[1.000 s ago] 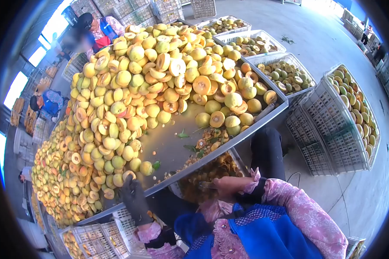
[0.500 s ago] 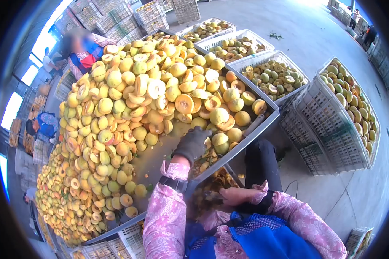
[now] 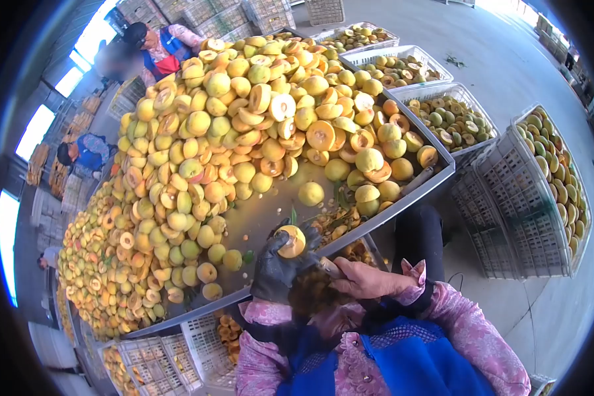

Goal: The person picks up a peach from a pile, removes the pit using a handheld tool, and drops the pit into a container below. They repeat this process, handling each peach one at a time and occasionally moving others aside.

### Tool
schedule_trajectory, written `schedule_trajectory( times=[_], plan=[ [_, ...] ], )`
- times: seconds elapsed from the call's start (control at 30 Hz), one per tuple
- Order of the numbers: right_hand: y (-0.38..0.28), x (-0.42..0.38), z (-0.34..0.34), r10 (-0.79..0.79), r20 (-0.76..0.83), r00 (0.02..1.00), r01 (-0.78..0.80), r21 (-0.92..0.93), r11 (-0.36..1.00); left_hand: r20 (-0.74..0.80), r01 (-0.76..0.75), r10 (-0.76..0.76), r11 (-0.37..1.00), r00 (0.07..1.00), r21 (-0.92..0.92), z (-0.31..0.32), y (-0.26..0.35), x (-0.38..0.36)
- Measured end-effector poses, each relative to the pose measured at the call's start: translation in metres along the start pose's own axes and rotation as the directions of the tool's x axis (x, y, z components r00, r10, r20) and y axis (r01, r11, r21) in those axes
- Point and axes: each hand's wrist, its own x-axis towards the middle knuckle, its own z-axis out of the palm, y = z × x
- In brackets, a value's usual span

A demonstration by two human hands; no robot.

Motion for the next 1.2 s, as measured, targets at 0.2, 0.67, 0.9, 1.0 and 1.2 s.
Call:
schedule_trajectory(
  times=[0.2,0.67,0.9,1.0,1.2],
  plan=[
    [-0.005,0.013,0.020,-0.053,-0.061,0.997,0.047,-0.095,0.994,0.003,-0.315,0.352,0.833,0.936,0.454,-0.044,-0.025,-0.013],
    [-0.016,0.013,0.040,-0.024,-0.133,0.991,-0.013,-0.268,0.963,0.028,-0.357,0.363,0.897,0.931,0.262,-0.043,-0.042,-0.026],
    [-0.005,0.016,0.046,-0.074,-0.149,0.986,0.010,-0.392,0.920,0.030,-0.456,0.507,0.745,0.861,0.487,-0.045,-0.056,-0.016],
    [-0.003,0.018,0.046,-0.044,-0.094,0.995,0.005,-0.374,0.927,0.064,-0.512,0.576,0.664,0.815,0.545,-0.033,-0.058,-0.024],
    [-0.003,0.027,0.047,-0.005,-0.039,0.999,-0.005,-0.262,0.965,-0.095,-0.482,0.519,0.838,0.850,0.256,-0.053,-0.065,-0.010]
  ],
)
